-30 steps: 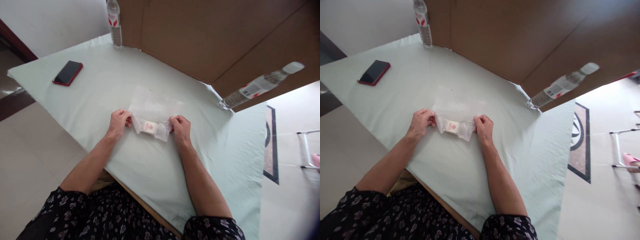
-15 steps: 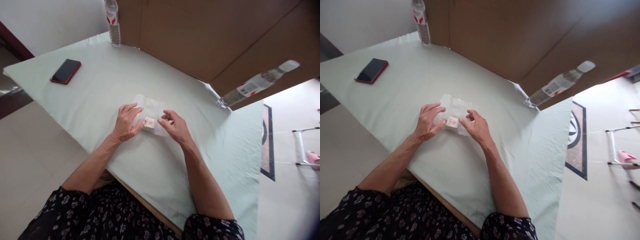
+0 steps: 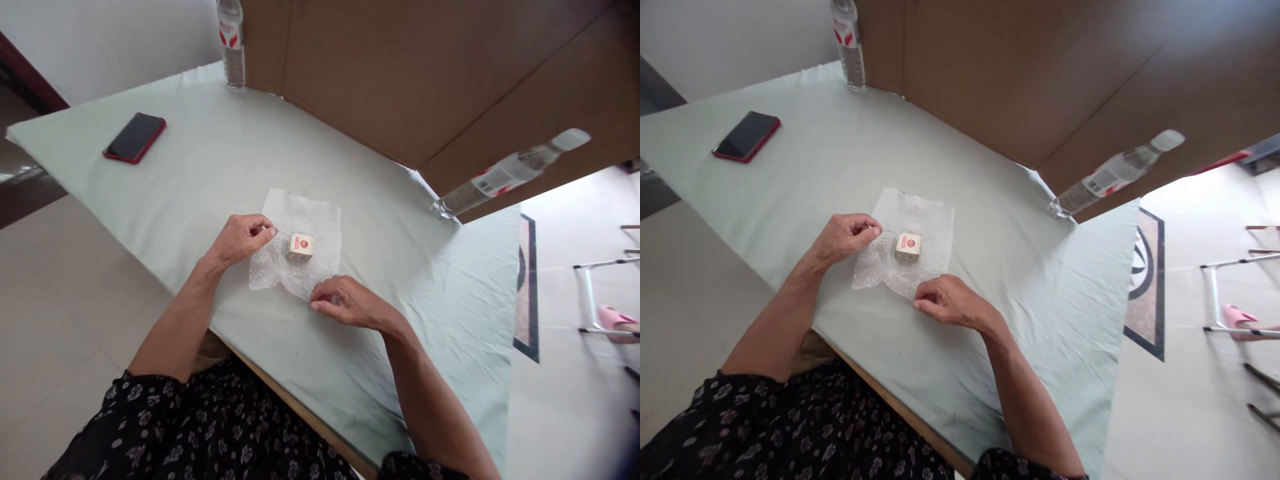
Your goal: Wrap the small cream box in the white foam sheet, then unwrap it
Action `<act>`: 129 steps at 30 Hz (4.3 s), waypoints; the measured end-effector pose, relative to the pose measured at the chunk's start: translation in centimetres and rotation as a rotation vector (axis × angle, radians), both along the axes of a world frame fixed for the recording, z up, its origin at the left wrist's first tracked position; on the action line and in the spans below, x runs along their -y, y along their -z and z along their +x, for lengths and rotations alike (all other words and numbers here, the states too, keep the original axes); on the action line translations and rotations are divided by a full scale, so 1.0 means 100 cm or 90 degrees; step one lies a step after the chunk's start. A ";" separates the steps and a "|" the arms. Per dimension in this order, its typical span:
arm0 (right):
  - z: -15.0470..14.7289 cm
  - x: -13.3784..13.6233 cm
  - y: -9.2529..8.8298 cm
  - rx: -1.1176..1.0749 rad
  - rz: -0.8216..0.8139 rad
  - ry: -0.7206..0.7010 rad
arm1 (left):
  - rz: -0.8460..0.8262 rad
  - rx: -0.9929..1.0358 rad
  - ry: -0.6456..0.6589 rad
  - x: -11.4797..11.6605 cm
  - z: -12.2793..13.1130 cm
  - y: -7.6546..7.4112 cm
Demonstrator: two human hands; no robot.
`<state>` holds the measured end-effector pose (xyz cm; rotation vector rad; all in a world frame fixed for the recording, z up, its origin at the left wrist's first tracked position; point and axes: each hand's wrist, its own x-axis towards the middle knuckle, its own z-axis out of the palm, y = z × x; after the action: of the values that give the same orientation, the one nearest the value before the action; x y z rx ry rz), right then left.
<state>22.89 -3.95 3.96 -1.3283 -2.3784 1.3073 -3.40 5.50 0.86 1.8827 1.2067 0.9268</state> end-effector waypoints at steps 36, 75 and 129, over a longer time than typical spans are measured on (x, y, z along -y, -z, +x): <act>-0.018 -0.029 0.051 0.131 0.385 0.134 | 0.077 -0.456 0.196 0.010 0.018 0.018; -0.030 -0.050 0.047 0.027 0.318 0.159 | 0.032 -0.382 0.203 -0.002 0.001 0.013; -0.023 -0.056 0.037 -0.332 0.105 0.400 | -0.097 0.072 -0.053 0.021 0.048 -0.002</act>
<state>20.63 1.68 0.27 -1.3204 -1.5138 1.0653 1.36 3.37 1.10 1.6501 1.2591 0.9446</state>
